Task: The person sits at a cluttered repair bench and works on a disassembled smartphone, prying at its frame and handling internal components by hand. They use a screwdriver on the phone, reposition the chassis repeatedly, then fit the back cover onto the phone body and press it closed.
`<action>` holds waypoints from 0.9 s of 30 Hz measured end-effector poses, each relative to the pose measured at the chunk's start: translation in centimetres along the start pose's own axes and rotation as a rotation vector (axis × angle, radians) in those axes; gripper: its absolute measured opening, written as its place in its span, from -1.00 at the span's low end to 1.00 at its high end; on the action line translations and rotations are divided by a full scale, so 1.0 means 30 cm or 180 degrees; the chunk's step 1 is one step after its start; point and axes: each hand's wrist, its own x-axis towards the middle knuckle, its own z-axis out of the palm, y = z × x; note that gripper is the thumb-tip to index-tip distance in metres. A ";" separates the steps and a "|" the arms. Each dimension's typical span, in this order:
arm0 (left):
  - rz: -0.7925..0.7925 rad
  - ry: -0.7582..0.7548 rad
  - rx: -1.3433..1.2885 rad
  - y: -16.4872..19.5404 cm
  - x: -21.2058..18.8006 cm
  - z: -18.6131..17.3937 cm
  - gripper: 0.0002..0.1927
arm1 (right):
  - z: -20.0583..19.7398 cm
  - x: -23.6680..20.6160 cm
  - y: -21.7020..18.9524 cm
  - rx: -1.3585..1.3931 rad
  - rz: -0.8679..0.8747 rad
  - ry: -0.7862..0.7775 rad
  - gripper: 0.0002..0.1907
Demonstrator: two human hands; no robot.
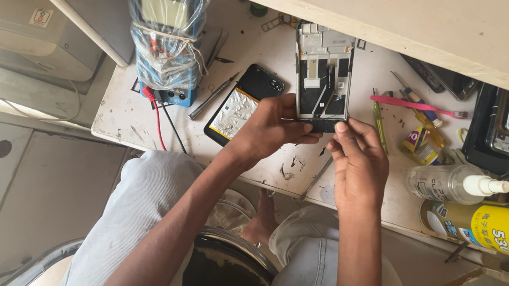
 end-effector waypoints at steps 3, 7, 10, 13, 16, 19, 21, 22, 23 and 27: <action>0.0002 -0.0087 -0.0091 0.004 0.000 -0.013 -0.70 | 0.007 -0.005 -0.016 -0.0009 0.0074 -0.0050 -0.80; 0.0103 -0.0105 -0.0098 -0.001 -0.002 -0.017 -0.74 | 0.036 -0.025 -0.038 -0.0521 -0.0225 -0.0168 -0.76; 0.0149 -0.0157 -0.0084 -0.010 -0.001 -0.013 -0.77 | 0.065 -0.041 -0.033 -0.0928 -0.0603 -0.0168 -0.71; 0.0164 -0.0175 0.0014 -0.020 0.003 -0.010 -0.79 | 0.082 -0.045 -0.016 -0.0975 -0.0763 -0.0161 -0.69; 0.0078 -0.0149 0.0012 -0.033 0.007 -0.006 -0.80 | 0.074 -0.040 -0.004 -0.0938 -0.0802 -0.0188 -0.71; 0.0055 -0.0124 0.0091 -0.042 0.011 -0.007 -0.83 | 0.056 -0.032 -0.004 -0.1131 -0.0868 -0.0132 -0.74; 0.0107 -0.0161 0.0086 -0.045 0.013 -0.009 -0.86 | 0.052 -0.031 -0.002 -0.1160 -0.0884 -0.0110 -0.73; 0.0106 -0.0145 0.0099 -0.046 0.015 -0.008 -0.84 | 0.051 -0.031 -0.001 -0.1138 -0.0861 -0.0136 -0.74; 0.0106 -0.0131 0.0108 -0.045 0.018 -0.008 -0.83 | 0.053 -0.032 0.001 -0.1119 -0.0840 -0.0162 -0.74; 0.0030 0.0031 0.0559 -0.040 0.018 0.003 -0.76 | 0.067 -0.031 0.017 -0.1087 -0.0913 -0.0270 -0.71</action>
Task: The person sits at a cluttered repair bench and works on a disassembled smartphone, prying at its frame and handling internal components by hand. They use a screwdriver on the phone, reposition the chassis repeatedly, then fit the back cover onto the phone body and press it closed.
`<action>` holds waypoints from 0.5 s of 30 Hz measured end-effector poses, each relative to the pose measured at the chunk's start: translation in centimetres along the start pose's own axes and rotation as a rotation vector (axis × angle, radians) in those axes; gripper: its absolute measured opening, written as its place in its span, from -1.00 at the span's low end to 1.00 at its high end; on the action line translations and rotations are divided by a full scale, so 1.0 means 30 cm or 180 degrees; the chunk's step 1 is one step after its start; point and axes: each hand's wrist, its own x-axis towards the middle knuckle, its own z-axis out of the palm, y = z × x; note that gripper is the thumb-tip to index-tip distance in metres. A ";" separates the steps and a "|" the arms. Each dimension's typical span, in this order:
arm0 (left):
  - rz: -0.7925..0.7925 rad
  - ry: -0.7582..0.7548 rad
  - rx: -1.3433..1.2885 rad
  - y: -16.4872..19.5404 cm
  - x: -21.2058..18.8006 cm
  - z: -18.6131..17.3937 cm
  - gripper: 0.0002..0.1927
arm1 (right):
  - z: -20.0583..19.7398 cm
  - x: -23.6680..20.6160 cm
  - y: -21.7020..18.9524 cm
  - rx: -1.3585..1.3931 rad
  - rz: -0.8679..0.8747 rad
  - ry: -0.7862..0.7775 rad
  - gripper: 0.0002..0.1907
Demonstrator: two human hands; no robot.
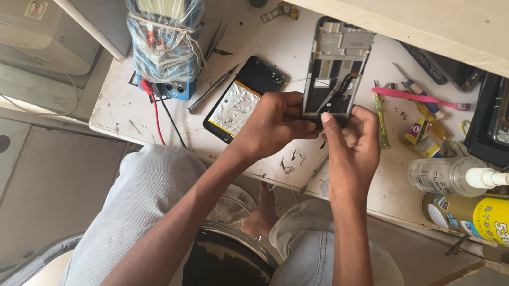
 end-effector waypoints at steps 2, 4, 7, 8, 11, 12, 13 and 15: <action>0.0074 -0.0015 0.0105 0.008 -0.006 0.003 -0.71 | -0.003 0.003 0.002 0.0083 0.0086 0.0019 -0.74; 0.0089 -0.0034 0.0148 0.016 -0.011 0.006 -0.68 | -0.011 0.005 0.003 0.0163 0.0190 0.0060 -0.77; 0.0055 -0.0081 0.0164 0.024 -0.015 0.006 -0.67 | -0.021 0.008 0.003 0.0295 0.0314 0.0111 -0.81; 0.0060 -0.0117 0.0192 0.025 -0.015 0.005 -0.67 | -0.022 0.008 0.002 0.0344 0.0315 0.0108 -0.81; 0.0078 -0.0169 0.0089 0.022 -0.009 0.007 -0.65 | -0.027 0.010 -0.005 0.0421 0.0449 0.0154 -0.83; 0.0083 -0.0178 0.0023 0.020 -0.007 0.007 -0.64 | -0.027 0.011 -0.008 0.0434 0.0516 0.0180 -0.83; 0.0117 -0.0179 0.0072 0.018 -0.005 0.007 -0.64 | -0.027 0.010 -0.010 0.0464 0.0535 0.0171 -0.84; 0.0183 -0.0180 0.0169 0.016 -0.006 0.008 -0.65 | -0.027 0.009 -0.012 0.0524 0.0576 0.0153 -0.85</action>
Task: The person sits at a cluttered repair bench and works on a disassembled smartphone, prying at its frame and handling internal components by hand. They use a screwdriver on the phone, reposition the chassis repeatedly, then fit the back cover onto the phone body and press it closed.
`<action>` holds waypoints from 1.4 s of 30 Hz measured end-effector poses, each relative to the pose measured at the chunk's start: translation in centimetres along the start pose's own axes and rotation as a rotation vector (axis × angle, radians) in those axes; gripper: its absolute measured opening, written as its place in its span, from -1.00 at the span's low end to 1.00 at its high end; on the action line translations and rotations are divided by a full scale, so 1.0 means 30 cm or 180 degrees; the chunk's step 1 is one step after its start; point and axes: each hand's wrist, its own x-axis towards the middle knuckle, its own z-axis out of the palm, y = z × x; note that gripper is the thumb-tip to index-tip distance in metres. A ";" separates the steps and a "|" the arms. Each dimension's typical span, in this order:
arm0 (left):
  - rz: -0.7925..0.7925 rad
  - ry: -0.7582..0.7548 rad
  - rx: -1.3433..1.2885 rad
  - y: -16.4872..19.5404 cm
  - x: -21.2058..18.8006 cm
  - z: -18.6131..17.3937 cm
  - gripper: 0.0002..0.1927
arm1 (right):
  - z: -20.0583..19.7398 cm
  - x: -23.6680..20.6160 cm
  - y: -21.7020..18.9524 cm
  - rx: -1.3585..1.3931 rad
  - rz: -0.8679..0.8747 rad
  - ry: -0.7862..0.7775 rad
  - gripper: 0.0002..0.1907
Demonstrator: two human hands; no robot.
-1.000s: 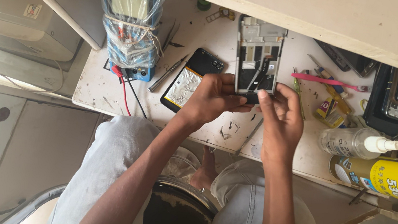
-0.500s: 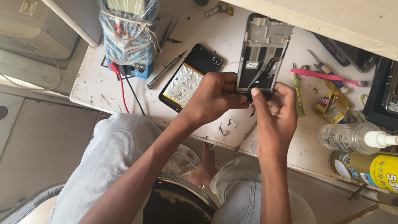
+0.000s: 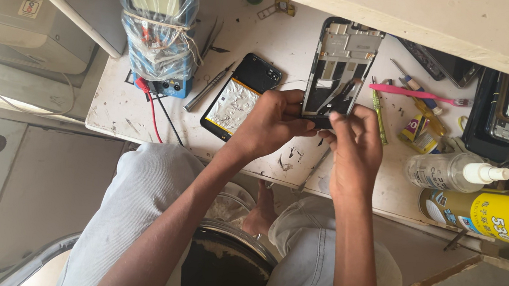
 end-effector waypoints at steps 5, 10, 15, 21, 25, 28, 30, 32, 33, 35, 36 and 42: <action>-0.0024 0.0098 0.0519 0.003 -0.011 0.004 -0.77 | -0.001 0.003 0.017 -0.0086 -0.0098 -0.0126 -0.85; -0.0088 0.0050 0.0232 0.000 -0.003 0.004 -0.73 | -0.012 0.009 0.032 -0.0062 -0.0109 -0.0084 -0.88; -0.0260 0.0041 -0.0447 -0.007 0.001 -0.003 -0.76 | -0.028 0.011 0.025 0.0258 0.0129 -0.0131 -0.89; -0.0064 -0.0073 -0.0730 0.013 -0.016 -0.016 -0.68 | -0.044 0.019 0.016 0.0581 0.0353 -0.0239 -0.90; -0.0124 -0.0029 -0.0673 0.036 -0.021 -0.011 -0.63 | -0.041 0.019 0.011 0.0661 0.0339 -0.0366 -0.93; -0.0112 0.0062 -0.0520 0.044 -0.020 -0.003 -0.64 | -0.032 0.015 0.003 0.0629 0.0322 -0.0381 -0.96; -0.0151 0.0090 -0.0492 0.044 -0.019 -0.001 -0.65 | -0.027 0.011 -0.001 0.0510 0.0302 -0.0320 -0.96; -0.0059 -0.0002 -0.0503 0.040 -0.017 0.002 -0.66 | -0.025 0.007 -0.004 0.0452 0.0280 -0.0354 -0.95; -0.0013 -0.0048 -0.0510 0.038 -0.016 0.001 -0.67 | -0.024 0.006 -0.003 0.0422 0.0270 -0.0371 -0.94; -0.0060 0.0010 -0.0378 0.035 -0.014 0.001 -0.67 | -0.027 0.006 -0.001 0.0411 0.0263 -0.0382 -0.95; -0.0079 0.0039 -0.0309 0.034 -0.013 0.001 -0.67 | -0.030 0.008 0.001 0.0407 0.0256 -0.0389 -0.96; -0.0215 0.0143 -0.0340 0.033 -0.011 0.004 -0.61 | -0.041 0.019 0.019 0.0472 0.0320 -0.0328 -0.95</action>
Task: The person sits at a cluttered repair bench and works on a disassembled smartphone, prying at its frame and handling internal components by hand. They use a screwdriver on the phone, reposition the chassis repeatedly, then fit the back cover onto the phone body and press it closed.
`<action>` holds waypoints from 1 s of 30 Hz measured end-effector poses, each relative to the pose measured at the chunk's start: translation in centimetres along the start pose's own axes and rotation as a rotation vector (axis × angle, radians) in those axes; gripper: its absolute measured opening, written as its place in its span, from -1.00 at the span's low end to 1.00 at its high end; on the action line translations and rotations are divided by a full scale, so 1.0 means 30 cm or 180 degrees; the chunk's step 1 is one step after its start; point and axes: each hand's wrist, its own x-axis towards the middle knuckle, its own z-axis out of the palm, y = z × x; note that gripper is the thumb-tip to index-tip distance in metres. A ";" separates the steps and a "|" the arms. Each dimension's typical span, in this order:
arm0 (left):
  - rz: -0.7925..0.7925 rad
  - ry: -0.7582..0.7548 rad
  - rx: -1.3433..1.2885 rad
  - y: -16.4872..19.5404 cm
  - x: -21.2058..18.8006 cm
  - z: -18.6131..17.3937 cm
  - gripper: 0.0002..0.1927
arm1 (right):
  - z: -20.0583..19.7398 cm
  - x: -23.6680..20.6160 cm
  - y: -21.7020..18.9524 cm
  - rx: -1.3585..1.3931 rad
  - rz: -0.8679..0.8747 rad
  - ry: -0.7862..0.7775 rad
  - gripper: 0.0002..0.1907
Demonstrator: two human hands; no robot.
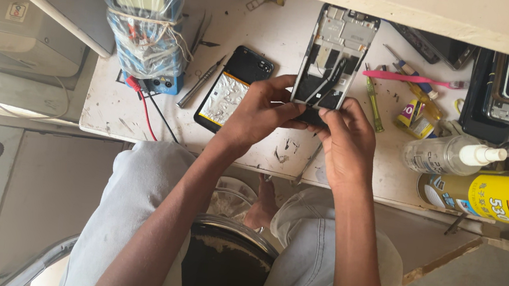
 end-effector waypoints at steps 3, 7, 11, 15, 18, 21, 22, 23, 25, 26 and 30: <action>0.0136 -0.0103 0.0021 -0.006 -0.003 0.000 -0.64 | -0.007 0.004 0.005 0.0124 0.0114 -0.0020 -0.89; 0.0169 -0.0036 0.0086 -0.015 -0.006 -0.002 -0.58 | -0.018 0.006 0.012 0.0183 0.0235 -0.0027 -0.84; 0.0213 -0.0063 0.0032 -0.020 -0.008 -0.005 -0.56 | -0.024 0.015 0.021 0.0309 0.0329 -0.0077 -0.73; 0.0339 -0.0008 0.0220 -0.026 -0.005 -0.003 -0.59 | -0.024 0.018 0.027 0.0310 0.0330 0.0022 -0.70; 0.0260 0.0073 0.0260 -0.029 0.001 -0.008 -0.62 | -0.022 0.010 0.021 0.0201 0.0278 -0.0053 -0.84; 0.0368 0.0171 0.0477 -0.032 0.005 -0.011 -0.64 | -0.013 0.006 0.011 -0.0001 0.0274 -0.0012 -0.81; 0.0413 0.0208 0.0517 -0.034 0.005 -0.009 -0.67 | -0.012 0.005 0.005 -0.0023 0.0271 -0.0024 -0.81; 0.0455 0.0246 0.0556 -0.035 0.004 -0.007 -0.70 | -0.011 0.004 0.000 -0.0044 0.0271 -0.0035 -0.82; 0.0519 0.0324 0.0672 -0.036 0.003 -0.003 -0.73 | -0.008 0.003 -0.008 -0.0073 0.0243 -0.0060 -0.82; 0.0539 0.0363 0.0748 -0.036 0.003 -0.001 -0.74 | -0.007 0.002 -0.012 -0.0079 0.0217 -0.0075 -0.82; 0.0449 0.0377 0.0522 -0.031 0.003 -0.003 -0.75 | 0.005 -0.002 -0.017 -0.0036 0.0166 -0.0078 -0.82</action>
